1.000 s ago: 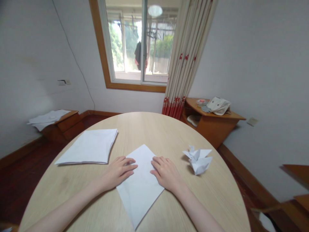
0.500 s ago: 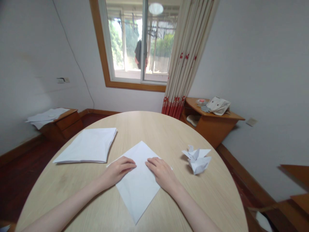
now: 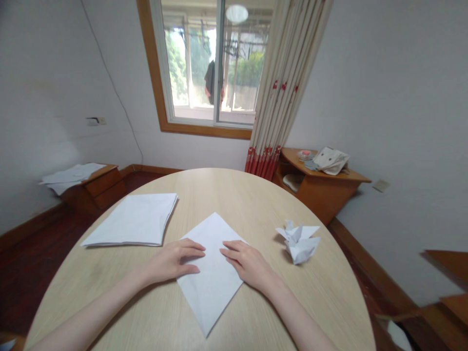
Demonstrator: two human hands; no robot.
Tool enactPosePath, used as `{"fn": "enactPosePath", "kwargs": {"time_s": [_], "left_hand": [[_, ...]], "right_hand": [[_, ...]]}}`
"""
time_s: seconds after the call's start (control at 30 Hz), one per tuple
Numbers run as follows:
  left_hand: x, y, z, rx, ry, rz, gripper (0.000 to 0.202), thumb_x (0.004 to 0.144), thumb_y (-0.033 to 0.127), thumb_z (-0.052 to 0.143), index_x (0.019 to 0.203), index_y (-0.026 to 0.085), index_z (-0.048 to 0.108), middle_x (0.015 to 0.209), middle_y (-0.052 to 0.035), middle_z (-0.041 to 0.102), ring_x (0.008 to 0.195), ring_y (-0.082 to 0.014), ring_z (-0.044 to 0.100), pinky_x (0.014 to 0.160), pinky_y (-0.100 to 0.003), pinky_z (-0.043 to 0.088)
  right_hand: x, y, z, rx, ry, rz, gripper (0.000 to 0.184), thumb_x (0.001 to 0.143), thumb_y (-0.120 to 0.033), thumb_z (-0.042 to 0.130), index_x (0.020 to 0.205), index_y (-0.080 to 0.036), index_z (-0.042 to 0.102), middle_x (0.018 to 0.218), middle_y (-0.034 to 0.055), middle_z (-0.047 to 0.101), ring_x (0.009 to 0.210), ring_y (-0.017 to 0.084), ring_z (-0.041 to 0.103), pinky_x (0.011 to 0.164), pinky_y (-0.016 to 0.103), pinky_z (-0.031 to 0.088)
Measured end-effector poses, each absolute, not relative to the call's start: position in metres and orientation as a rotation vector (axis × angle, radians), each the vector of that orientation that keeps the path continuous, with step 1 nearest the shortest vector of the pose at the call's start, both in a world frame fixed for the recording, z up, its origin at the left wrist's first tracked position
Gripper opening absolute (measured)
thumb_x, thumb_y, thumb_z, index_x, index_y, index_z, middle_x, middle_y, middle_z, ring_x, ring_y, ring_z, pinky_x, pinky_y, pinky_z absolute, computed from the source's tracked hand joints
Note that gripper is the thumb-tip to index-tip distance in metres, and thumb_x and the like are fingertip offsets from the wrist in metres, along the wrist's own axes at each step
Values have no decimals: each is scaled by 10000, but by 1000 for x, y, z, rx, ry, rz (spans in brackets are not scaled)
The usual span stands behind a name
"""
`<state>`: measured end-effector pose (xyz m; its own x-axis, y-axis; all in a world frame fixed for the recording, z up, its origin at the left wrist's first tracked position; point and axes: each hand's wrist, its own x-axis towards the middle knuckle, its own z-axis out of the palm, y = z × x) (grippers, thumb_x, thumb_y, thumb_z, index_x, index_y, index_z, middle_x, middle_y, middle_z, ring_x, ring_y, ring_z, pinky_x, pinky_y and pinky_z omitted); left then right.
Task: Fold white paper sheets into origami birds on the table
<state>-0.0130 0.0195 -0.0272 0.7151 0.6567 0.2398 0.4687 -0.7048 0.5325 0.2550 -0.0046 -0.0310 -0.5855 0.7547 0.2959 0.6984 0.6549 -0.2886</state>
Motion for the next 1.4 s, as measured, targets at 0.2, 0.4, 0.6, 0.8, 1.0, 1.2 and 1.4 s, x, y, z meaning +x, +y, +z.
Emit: {"fn": "enactPosePath", "kwargs": {"time_s": [0.2, 0.4, 0.6, 0.8, 1.0, 1.2, 1.4], "left_hand": [[-21, 15, -9, 2382, 879, 348, 734, 582, 514, 828, 1223, 220, 624, 1336, -117, 557, 1220, -302, 524, 1030, -421, 395], [-25, 17, -6, 2372, 809, 214, 876, 524, 480, 861, 1307, 243, 548, 1445, -119, 433, 1298, -318, 438, 1058, -431, 358], [-25, 18, -7, 2341, 812, 296, 688, 537, 427, 868, 1161, 234, 652, 1388, -120, 502, 1259, -312, 483, 1031, -416, 383], [-22, 16, -2, 2165, 824, 367, 413, 507, 385, 894, 844, 217, 723, 1306, -93, 575, 1194, -291, 532, 999, -375, 390], [-23, 19, 2, 2064, 743, 463, 210, 636, 388, 833, 740, 229, 742, 1216, -54, 638, 1109, -236, 585, 971, -329, 396], [-22, 19, 5, 1998, 758, 531, 132, 710, 325, 768, 703, 201, 725, 1118, -58, 689, 1024, -217, 629, 927, -321, 428], [-22, 19, 1, 1888, 749, 635, 114, 780, 286, 673, 742, 182, 646, 1072, -70, 703, 1021, -212, 629, 931, -338, 431]], "right_hand": [[260, -9, -20, -1247, -2488, 491, 398, 879, -310, 613, 1271, -256, 581, 1390, 94, 503, 1260, 242, 499, 1046, 438, 410], [267, -9, -13, -1231, -2517, 763, 733, 697, -534, 740, 1337, -267, 501, 1469, 134, 368, 1355, 305, 353, 1092, 518, 309], [274, -8, -18, -1195, -2570, 757, 937, 548, -532, 827, 1373, -310, 442, 1493, 139, 333, 1368, 325, 320, 1083, 539, 306], [269, -6, -8, -1284, -2521, 1046, 888, 545, -559, 821, 1329, -288, 505, 1534, 136, 216, 1417, 329, 175, 1136, 554, 123], [266, -6, -2, -1291, -2360, 1180, 724, 537, -564, 823, 1176, -270, 651, 1501, 127, 315, 1418, 313, 191, 1150, 512, 100], [264, -10, 1, -1233, -2161, 1231, 384, 551, -472, 844, 861, -258, 770, 1400, 122, 483, 1374, 308, 318, 1127, 509, 213], [265, -11, 4, -1176, -2096, 1205, 248, 624, -462, 805, 783, -275, 771, 1320, 102, 567, 1329, 300, 401, 1115, 537, 241]]}}
